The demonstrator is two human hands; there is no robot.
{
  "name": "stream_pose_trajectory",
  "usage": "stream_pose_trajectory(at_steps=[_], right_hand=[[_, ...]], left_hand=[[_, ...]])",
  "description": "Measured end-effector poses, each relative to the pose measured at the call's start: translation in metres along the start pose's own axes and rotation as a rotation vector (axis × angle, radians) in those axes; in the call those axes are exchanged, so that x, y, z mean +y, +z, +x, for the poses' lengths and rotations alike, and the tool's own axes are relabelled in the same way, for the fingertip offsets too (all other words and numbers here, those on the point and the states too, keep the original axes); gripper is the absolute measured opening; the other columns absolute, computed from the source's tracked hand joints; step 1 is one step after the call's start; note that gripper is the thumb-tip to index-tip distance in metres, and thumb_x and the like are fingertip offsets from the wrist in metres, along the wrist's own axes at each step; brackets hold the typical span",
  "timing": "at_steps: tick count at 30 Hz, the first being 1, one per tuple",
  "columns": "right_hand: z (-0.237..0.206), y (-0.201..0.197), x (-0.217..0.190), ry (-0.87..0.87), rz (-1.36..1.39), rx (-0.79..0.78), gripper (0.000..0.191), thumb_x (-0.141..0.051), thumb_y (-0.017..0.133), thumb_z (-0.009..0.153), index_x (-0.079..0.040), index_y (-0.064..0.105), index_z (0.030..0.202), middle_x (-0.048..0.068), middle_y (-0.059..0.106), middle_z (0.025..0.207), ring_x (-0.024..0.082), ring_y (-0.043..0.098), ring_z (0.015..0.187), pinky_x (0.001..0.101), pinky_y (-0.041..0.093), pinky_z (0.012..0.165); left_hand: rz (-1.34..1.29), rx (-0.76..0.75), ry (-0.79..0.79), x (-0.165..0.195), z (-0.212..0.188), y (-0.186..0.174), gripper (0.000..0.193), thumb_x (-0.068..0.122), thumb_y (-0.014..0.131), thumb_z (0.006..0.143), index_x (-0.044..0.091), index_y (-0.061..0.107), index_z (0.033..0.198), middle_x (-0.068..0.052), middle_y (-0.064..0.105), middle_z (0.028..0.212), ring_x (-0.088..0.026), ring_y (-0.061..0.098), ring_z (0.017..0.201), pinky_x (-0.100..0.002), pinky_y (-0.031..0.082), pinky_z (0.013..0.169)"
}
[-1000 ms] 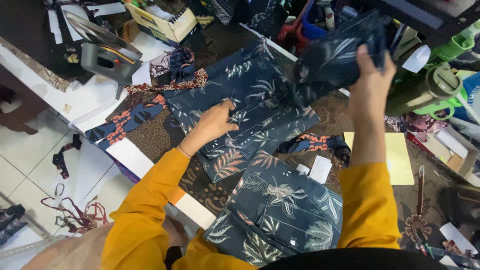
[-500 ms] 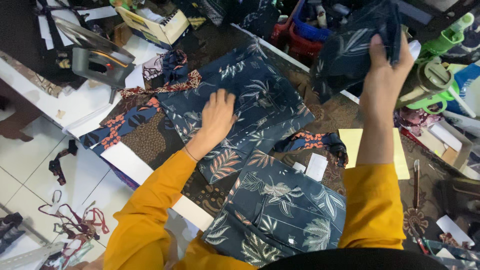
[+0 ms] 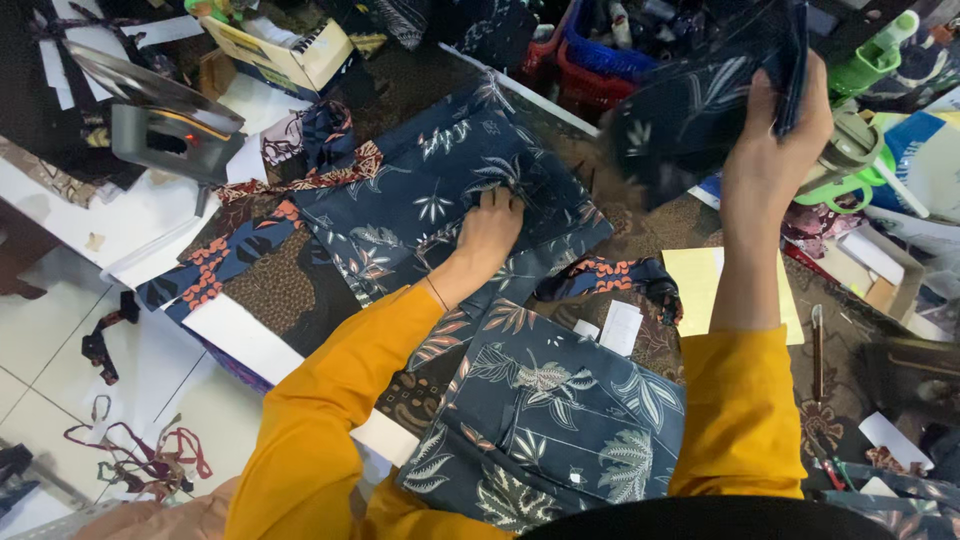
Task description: The person writes on small white paper labels with a pen, then folds and stacks patterned garments. The person places labels on the folded garments and arranges them into neat piles on the table.
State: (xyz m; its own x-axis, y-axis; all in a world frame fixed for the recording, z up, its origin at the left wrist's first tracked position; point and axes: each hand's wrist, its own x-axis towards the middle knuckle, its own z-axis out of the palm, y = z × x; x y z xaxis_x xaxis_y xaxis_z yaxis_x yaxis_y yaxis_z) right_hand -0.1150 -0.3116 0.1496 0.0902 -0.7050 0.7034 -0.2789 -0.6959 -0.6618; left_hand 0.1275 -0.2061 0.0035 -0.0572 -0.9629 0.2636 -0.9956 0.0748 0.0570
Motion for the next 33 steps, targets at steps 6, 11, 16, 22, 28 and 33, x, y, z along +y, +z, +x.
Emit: stream_pose_trajectory(at_steps=[6,11,16,22,28,33], right_hand=[[-0.087,0.03,0.009,-0.136,-0.56,-0.256,0.057,0.014,0.058,0.084,-0.009,0.069,0.134,0.02,0.073,0.119,0.04,0.071,0.101,0.046,0.056,0.089],[-0.163,0.066,0.017,-0.04,-0.69,-0.709,0.056,-0.006,0.065,0.081,-0.006,0.062,0.136,0.018,0.064,0.142,0.038,0.06,0.13,0.0504,0.053,0.098],[-0.136,0.056,0.018,0.25,-0.54,-1.053,0.068,-0.043,0.083,0.081,-0.012,0.063,0.139,0.019,0.054,0.15,0.04,0.039,0.145,0.0676,0.034,0.105],[-0.118,0.097,0.012,0.706,0.019,-0.706,0.049,-0.043,0.062,0.1,-0.004,0.066,0.128,0.019,0.077,0.114,0.028,0.075,0.105,0.0381,0.059,0.087],[-0.125,0.135,0.036,0.792,-0.2,-0.641,0.032,-0.027,0.057,0.102,-0.002,0.067,0.119,0.017,0.076,0.092,0.029,0.076,0.084,0.0361,0.057,0.077],[-0.138,0.136,0.057,0.373,-0.319,-0.629,0.022,-0.01,0.07,0.084,-0.002,0.073,0.105,0.017,0.076,0.097,0.032,0.074,0.091,0.0411,0.057,0.08]], left_hand=[[-0.1,-0.119,0.036,-0.002,-0.012,-0.018,0.065,0.01,0.079,0.063,-0.013,0.06,0.121,-0.025,0.057,0.118,-0.039,0.06,0.106,-0.038,0.062,0.07],[-0.151,-0.049,0.035,-0.018,-0.011,-0.014,0.044,0.0,0.073,0.073,-0.007,0.065,0.116,-0.022,0.061,0.12,-0.038,0.064,0.108,-0.04,0.061,0.078],[-0.627,0.06,-0.151,-0.059,-0.012,-0.011,0.014,0.008,0.073,0.087,-0.001,0.071,0.097,-0.018,0.068,0.1,-0.039,0.068,0.094,-0.046,0.055,0.082],[-0.858,0.307,-0.199,-0.067,-0.028,-0.023,0.02,0.011,0.068,0.093,-0.005,0.067,0.106,-0.019,0.067,0.102,-0.039,0.069,0.092,-0.042,0.053,0.078],[-0.69,0.166,-0.179,-0.04,-0.033,-0.024,0.024,0.01,0.062,0.098,-0.004,0.063,0.117,-0.019,0.064,0.112,-0.04,0.067,0.09,-0.044,0.055,0.076],[-0.563,0.232,-0.084,-0.031,-0.039,-0.009,0.034,0.016,0.07,0.086,-0.003,0.06,0.113,-0.02,0.063,0.106,-0.042,0.067,0.097,-0.046,0.055,0.079]])
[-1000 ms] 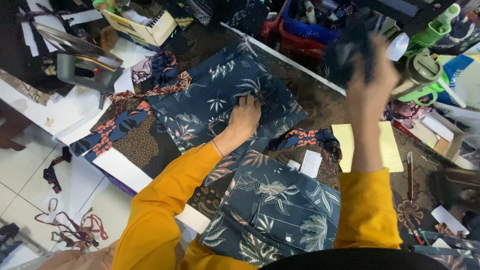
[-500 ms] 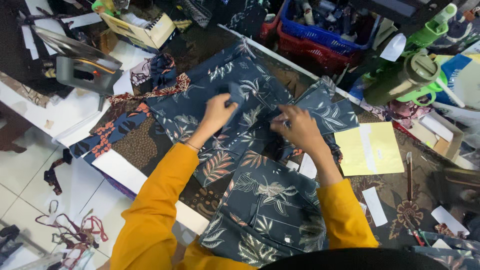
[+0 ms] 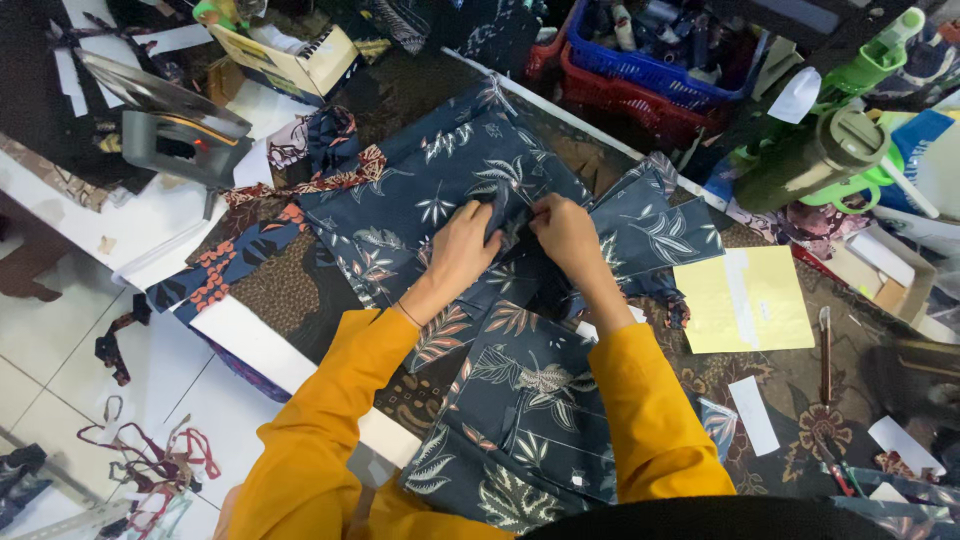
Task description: The person writes on small white paper labels with a pen, then folds and stacks patterned garments. The person places labels on the folded garments and arranges them into neat piles on the table.
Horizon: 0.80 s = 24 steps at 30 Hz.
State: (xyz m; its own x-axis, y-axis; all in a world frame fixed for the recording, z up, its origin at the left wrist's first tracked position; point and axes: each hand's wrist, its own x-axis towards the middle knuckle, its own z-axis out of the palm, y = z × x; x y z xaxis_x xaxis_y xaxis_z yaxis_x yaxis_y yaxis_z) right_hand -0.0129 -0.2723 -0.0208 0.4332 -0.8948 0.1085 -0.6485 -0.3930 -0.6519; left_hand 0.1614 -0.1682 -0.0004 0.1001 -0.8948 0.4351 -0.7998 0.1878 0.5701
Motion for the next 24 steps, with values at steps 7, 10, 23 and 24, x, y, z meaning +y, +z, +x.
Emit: stream_pose_trajectory(at_steps=[7,10,23,24], right_hand=[[-0.008,-0.006,-0.013,-0.212,-0.035,0.206,0.014,-0.007,0.069,0.095,-0.006,0.076,0.108,0.014,0.074,0.104,0.035,0.07,0.098,0.0438,0.055,0.084],[-0.015,-0.013,-0.031,-0.219,-0.001,0.167,0.019,-0.009,0.072,0.095,-0.008,0.076,0.113,0.012,0.076,0.106,0.029,0.071,0.097,0.0395,0.056,0.088],[-0.074,-0.117,0.026,0.39,0.444,-0.221,0.059,0.006,0.047,0.081,-0.008,0.066,0.136,0.01,0.074,0.114,0.018,0.07,0.088,0.0365,0.054,0.067],[-0.081,-0.142,0.049,0.166,0.462,-0.208,0.057,0.007,0.048,0.078,-0.003,0.066,0.131,0.012,0.071,0.119,0.017,0.067,0.099,0.0332,0.051,0.081]], left_hand=[[-0.376,0.03,-0.281,-0.018,0.011,-0.012,0.031,0.012,0.069,0.095,0.001,0.071,0.123,-0.017,0.074,0.113,-0.029,0.073,0.099,-0.034,0.055,0.084],[-0.519,-0.01,-0.43,-0.022,0.013,-0.019,0.037,0.008,0.062,0.094,0.006,0.073,0.129,-0.015,0.077,0.113,-0.019,0.073,0.094,-0.028,0.054,0.08],[-0.716,-0.237,-0.114,0.003,0.013,-0.024,0.054,0.022,0.067,0.1,0.004,0.049,0.147,-0.014,0.06,0.138,-0.023,0.066,0.119,-0.033,0.058,0.094],[-0.661,-0.249,-0.083,-0.001,0.011,-0.027,0.051,0.021,0.067,0.099,0.003,0.052,0.144,-0.015,0.056,0.143,-0.024,0.065,0.122,-0.034,0.058,0.093]])
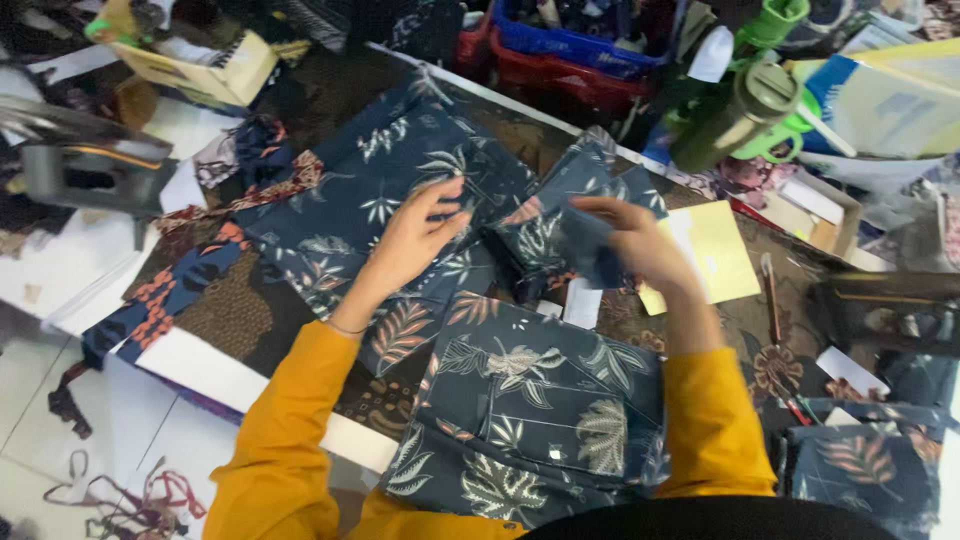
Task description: The person writes on small white paper labels with a pen, then folds and stacks patterned garments. The person places labels on the folded garments and arranges them into neat piles on the table.
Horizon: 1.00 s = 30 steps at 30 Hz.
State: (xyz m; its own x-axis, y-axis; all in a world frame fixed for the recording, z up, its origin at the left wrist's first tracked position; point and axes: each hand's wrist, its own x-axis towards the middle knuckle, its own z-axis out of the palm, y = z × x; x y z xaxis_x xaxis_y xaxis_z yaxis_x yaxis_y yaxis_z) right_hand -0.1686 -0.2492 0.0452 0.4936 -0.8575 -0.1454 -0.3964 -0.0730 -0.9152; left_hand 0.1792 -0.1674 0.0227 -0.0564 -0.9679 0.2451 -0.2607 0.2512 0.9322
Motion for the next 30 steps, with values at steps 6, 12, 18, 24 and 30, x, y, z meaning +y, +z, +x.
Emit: stream_pose_trajectory(at_steps=[6,12,18,24,30], right_hand=[[-0.037,-0.112,0.075,0.547,-0.394,0.1,0.04,-0.001,0.054,0.089,-0.007,0.075,0.123,0.019,0.072,0.096,0.026,0.064,0.079,0.0401,0.053,0.072],[-0.036,-0.136,0.06,0.346,-0.713,0.108,0.025,-0.009,0.066,0.084,-0.005,0.076,0.107,0.009,0.072,0.085,0.017,0.066,0.075,0.0313,0.051,0.072],[-0.025,-0.144,0.045,0.774,-0.587,0.105,0.051,-0.047,0.061,0.104,0.001,0.079,0.106,0.02,0.073,0.09,0.031,0.064,0.08,0.0461,0.053,0.076],[-0.036,-0.143,0.084,0.527,-0.922,-0.045,0.058,-0.049,0.076,0.088,-0.002,0.073,0.122,0.023,0.074,0.107,0.038,0.072,0.095,0.0444,0.054,0.086],[-0.051,-0.128,0.059,0.482,-1.096,0.216,0.04,-0.035,0.078,0.086,-0.008,0.074,0.115,0.017,0.074,0.11,0.037,0.069,0.101,0.0478,0.052,0.085]], left_hand=[[0.281,-0.112,-0.16,-0.012,-0.015,-0.013,0.048,0.022,0.074,0.091,0.006,0.062,0.135,-0.014,0.061,0.132,-0.027,0.068,0.115,-0.036,0.057,0.091],[0.38,-0.117,-0.158,-0.004,-0.013,-0.02,0.046,0.021,0.072,0.091,0.006,0.063,0.134,-0.014,0.059,0.135,-0.026,0.068,0.112,-0.038,0.056,0.085],[0.406,-0.119,-0.171,0.003,-0.013,-0.025,0.044,0.021,0.073,0.091,0.007,0.064,0.132,-0.014,0.061,0.133,-0.026,0.069,0.11,-0.039,0.056,0.086],[0.7,-0.066,-0.112,-0.003,-0.022,-0.028,0.056,0.022,0.082,0.082,0.006,0.065,0.133,-0.015,0.06,0.128,-0.037,0.058,0.12,-0.045,0.05,0.099],[0.847,-0.082,-0.277,-0.012,-0.013,-0.021,0.089,0.03,0.093,0.066,-0.001,0.052,0.139,-0.024,0.053,0.128,-0.043,0.051,0.123,-0.047,0.047,0.096]])
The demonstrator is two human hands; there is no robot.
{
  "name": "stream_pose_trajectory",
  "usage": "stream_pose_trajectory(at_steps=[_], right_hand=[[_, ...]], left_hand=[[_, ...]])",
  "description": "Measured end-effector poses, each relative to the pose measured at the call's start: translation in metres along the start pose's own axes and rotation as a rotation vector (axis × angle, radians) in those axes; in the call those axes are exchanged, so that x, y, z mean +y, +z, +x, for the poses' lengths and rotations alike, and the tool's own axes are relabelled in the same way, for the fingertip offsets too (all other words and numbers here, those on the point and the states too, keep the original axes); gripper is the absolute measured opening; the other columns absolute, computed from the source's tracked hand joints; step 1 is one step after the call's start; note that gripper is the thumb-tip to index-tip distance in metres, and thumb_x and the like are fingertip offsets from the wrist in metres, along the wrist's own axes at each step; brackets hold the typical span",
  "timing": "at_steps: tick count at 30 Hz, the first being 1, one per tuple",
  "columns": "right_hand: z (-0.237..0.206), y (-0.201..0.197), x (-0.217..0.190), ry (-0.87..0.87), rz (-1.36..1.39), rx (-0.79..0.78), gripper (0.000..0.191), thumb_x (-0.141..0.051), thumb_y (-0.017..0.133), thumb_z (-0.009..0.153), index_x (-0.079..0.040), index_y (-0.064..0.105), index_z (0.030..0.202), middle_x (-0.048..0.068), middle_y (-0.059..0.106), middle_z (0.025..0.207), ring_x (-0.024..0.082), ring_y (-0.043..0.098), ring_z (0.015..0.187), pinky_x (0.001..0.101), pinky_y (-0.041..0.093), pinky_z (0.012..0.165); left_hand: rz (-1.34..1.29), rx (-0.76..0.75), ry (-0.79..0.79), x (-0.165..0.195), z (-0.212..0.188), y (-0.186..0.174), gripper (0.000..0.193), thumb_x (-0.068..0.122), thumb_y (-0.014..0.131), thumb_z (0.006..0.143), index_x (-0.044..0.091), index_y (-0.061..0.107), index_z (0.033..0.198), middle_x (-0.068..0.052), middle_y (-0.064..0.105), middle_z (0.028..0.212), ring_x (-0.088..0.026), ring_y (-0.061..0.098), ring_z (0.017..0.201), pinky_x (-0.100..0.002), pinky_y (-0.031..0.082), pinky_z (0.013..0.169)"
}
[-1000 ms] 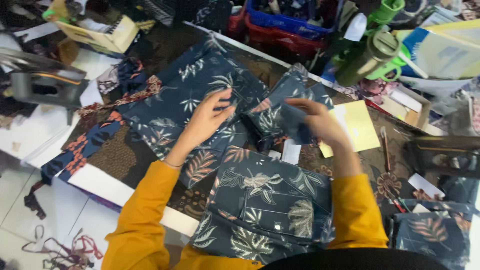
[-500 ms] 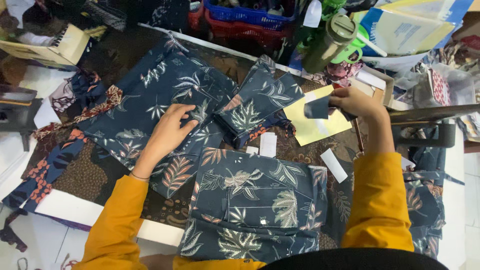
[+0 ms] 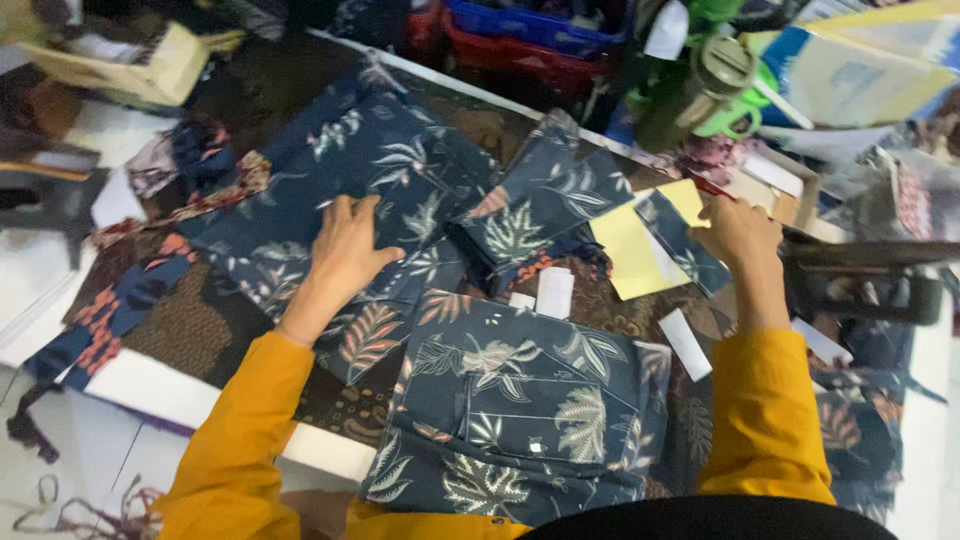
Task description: The person writes on small white paper labels with a pen, then folds and stacks patterned garments. The person places labels on the folded garments and arranges them into neat piles on the table.
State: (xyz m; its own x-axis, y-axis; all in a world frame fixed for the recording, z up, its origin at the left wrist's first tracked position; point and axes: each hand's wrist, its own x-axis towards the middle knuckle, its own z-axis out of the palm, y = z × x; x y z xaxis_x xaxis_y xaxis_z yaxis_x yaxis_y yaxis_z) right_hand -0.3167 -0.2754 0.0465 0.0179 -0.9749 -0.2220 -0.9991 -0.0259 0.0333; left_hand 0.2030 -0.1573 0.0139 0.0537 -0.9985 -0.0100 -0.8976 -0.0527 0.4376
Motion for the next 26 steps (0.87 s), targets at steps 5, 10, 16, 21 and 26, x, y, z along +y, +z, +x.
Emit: stream_pose_trajectory(at_steps=[5,10,16,21,26], right_hand=[[-0.004,-0.022,-0.089,-0.454,0.416,0.276,0.017,-0.018,0.073,0.089,-0.008,0.074,0.104,0.012,0.076,0.107,0.031,0.071,0.103,0.0423,0.054,0.089],[-0.003,0.001,-0.208,-0.746,0.476,0.282,0.017,-0.011,0.077,0.088,-0.009,0.078,0.104,0.014,0.073,0.098,0.035,0.066,0.094,0.0434,0.052,0.083],[0.007,0.037,-0.296,-0.646,0.462,0.212,0.017,-0.021,0.074,0.088,-0.014,0.077,0.103,0.009,0.071,0.105,0.034,0.066,0.103,0.0497,0.049,0.087],[0.01,0.047,-0.311,-0.609,0.3,0.322,0.03,-0.017,0.075,0.078,-0.016,0.073,0.108,0.007,0.067,0.107,0.032,0.063,0.107,0.051,0.046,0.089],[0.014,0.029,-0.308,-0.923,0.261,0.456,0.034,-0.016,0.076,0.074,-0.02,0.074,0.109,0.005,0.063,0.109,0.03,0.059,0.108,0.0485,0.044,0.088]], left_hand=[[-0.099,-0.135,-0.105,-0.012,0.017,0.007,0.08,0.037,0.091,0.07,0.001,0.056,0.132,-0.021,0.063,0.123,-0.04,0.058,0.122,-0.048,0.049,0.099],[-0.09,-0.027,-0.069,-0.013,0.016,0.014,0.064,0.039,0.089,0.073,0.002,0.064,0.119,-0.019,0.065,0.12,-0.038,0.06,0.12,-0.048,0.051,0.096],[-0.035,0.234,0.044,0.0,0.002,0.009,0.051,0.019,0.081,0.077,0.003,0.064,0.122,-0.016,0.061,0.118,-0.035,0.058,0.113,-0.044,0.051,0.094],[-0.139,0.131,0.284,0.014,-0.002,0.026,0.042,0.017,0.075,0.086,0.002,0.064,0.123,-0.012,0.059,0.121,-0.033,0.058,0.114,-0.043,0.05,0.096],[-0.154,0.176,0.242,0.016,0.006,0.04,0.043,0.02,0.074,0.09,0.001,0.063,0.128,-0.013,0.058,0.121,-0.033,0.057,0.117,-0.042,0.051,0.096]])
